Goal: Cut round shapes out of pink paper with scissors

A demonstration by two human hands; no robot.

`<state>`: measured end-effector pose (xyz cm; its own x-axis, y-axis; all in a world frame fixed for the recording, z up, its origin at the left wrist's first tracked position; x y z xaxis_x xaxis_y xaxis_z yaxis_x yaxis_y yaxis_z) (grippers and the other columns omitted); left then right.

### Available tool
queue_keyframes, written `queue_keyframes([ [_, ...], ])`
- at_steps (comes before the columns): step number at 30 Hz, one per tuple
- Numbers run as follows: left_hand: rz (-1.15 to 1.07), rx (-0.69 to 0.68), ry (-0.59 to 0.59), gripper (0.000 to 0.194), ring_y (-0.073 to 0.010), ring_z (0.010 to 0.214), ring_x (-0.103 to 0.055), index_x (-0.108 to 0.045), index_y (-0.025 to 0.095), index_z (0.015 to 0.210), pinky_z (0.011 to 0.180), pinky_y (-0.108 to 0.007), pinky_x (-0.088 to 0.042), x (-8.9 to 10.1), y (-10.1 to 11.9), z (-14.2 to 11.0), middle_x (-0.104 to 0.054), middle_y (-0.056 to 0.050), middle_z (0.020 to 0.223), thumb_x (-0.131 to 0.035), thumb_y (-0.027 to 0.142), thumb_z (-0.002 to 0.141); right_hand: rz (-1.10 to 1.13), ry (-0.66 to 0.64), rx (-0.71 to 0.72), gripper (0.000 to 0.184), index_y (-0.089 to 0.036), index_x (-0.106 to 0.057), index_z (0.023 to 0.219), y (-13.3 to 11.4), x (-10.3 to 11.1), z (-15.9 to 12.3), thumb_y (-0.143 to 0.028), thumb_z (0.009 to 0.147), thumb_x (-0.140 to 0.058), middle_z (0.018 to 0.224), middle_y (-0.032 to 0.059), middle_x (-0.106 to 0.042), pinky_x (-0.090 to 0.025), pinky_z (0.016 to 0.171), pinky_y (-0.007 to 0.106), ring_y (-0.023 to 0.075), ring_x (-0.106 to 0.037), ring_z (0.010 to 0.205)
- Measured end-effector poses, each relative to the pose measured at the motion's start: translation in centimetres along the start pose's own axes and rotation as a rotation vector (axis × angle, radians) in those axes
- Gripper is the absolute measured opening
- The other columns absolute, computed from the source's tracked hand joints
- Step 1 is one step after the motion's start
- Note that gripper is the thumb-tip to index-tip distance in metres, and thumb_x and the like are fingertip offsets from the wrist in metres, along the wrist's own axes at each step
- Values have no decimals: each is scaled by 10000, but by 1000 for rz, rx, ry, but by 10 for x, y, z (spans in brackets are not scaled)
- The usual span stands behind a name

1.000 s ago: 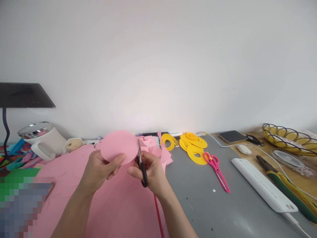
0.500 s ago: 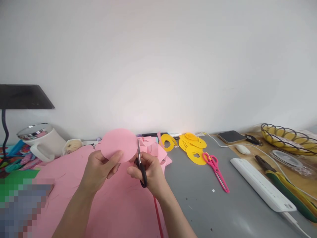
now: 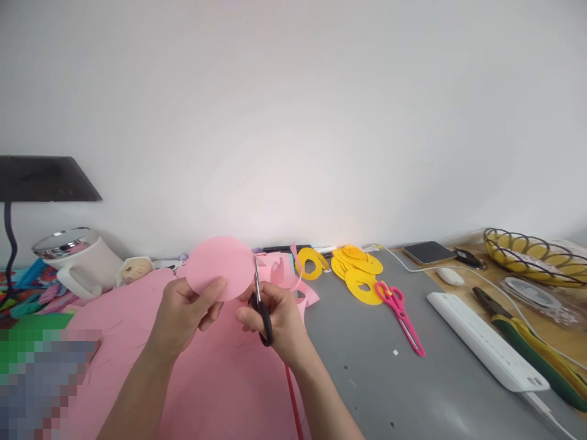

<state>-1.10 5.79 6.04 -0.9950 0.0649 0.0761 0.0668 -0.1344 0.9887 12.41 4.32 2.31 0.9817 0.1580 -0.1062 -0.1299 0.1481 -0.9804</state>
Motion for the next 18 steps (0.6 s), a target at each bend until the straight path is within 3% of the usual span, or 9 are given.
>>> queue_keyframes([
  [14,-36,-9,-29,401,-49,319,-351,-443,167,390,352,-202,-249,0,-6,4,-438,35,365,-641,276,720,10,33,-72,47,-179,-586,670,2,-3,1,-175,651,-629,490,-48,-542,-418,464,218,113,-518,459],
  [18,59,-23,40,467,-47,321,-346,-412,174,374,372,-208,-271,5,-2,1,-405,38,351,-606,343,763,-3,15,-66,135,-174,-588,696,1,-5,1,-249,673,-697,518,-41,-530,-400,486,230,111,-476,491],
])
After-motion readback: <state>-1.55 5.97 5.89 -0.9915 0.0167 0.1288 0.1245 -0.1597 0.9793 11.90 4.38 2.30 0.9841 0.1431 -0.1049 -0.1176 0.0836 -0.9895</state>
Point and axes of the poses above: each hand's wrist, its own z-axis towards the middle knuckle, its own x-axis out of the back of the hand, y = z × x, the point moved 8 cm from there along z, towards the middle knuckle
